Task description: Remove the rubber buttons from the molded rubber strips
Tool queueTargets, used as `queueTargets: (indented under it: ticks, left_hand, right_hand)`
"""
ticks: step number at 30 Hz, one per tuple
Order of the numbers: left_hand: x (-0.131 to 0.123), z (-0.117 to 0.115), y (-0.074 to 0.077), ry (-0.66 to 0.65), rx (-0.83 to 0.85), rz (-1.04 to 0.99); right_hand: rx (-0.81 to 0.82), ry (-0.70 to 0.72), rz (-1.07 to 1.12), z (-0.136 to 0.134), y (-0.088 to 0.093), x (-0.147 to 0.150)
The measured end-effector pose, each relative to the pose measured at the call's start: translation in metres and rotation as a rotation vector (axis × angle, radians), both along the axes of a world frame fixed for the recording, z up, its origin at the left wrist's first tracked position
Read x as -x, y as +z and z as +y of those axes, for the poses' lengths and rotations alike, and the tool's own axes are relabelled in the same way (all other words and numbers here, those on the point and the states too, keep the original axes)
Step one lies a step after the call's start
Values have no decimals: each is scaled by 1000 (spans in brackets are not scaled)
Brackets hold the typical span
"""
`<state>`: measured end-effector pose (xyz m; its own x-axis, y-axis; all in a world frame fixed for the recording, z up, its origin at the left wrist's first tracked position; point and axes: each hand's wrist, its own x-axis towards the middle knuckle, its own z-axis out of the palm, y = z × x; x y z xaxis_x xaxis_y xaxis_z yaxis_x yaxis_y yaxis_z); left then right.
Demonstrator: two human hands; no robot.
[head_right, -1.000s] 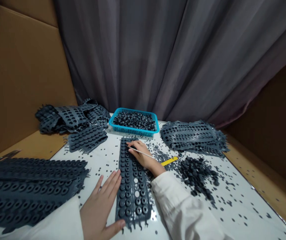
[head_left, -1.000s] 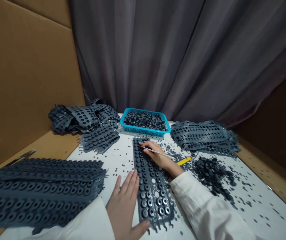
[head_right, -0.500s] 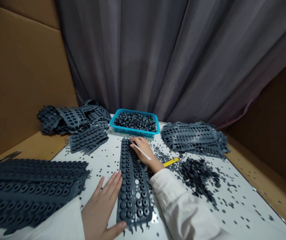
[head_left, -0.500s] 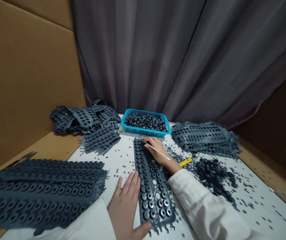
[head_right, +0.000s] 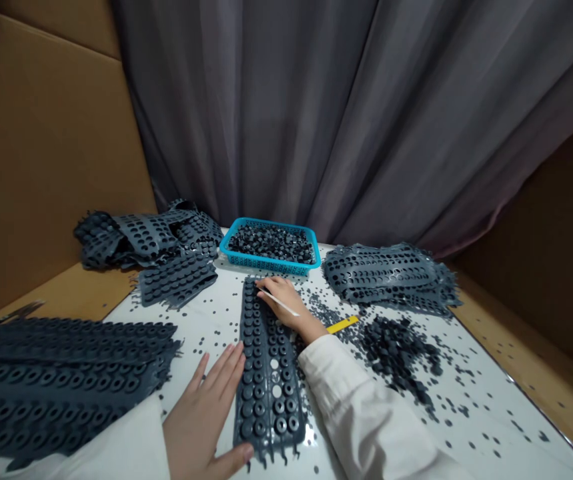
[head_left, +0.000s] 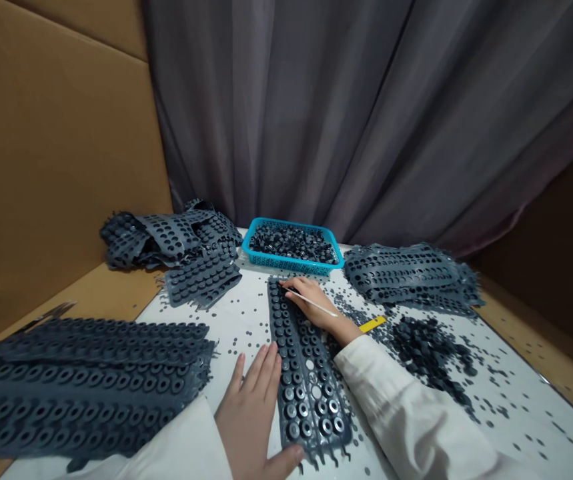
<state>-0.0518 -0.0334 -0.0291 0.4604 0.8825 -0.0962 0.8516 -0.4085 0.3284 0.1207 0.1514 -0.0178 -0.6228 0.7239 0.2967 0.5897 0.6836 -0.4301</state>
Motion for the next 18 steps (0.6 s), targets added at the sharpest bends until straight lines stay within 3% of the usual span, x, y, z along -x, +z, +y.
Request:
queueTargets:
  ticks: [9,18]
  left_hand:
    - [0,-1,0,15,-56,31]
    - [-4,-3,5,56,-70,30]
  right_hand:
    - [48,17,142,-2,0,-6]
    - [9,42,51,-3,0,-5]
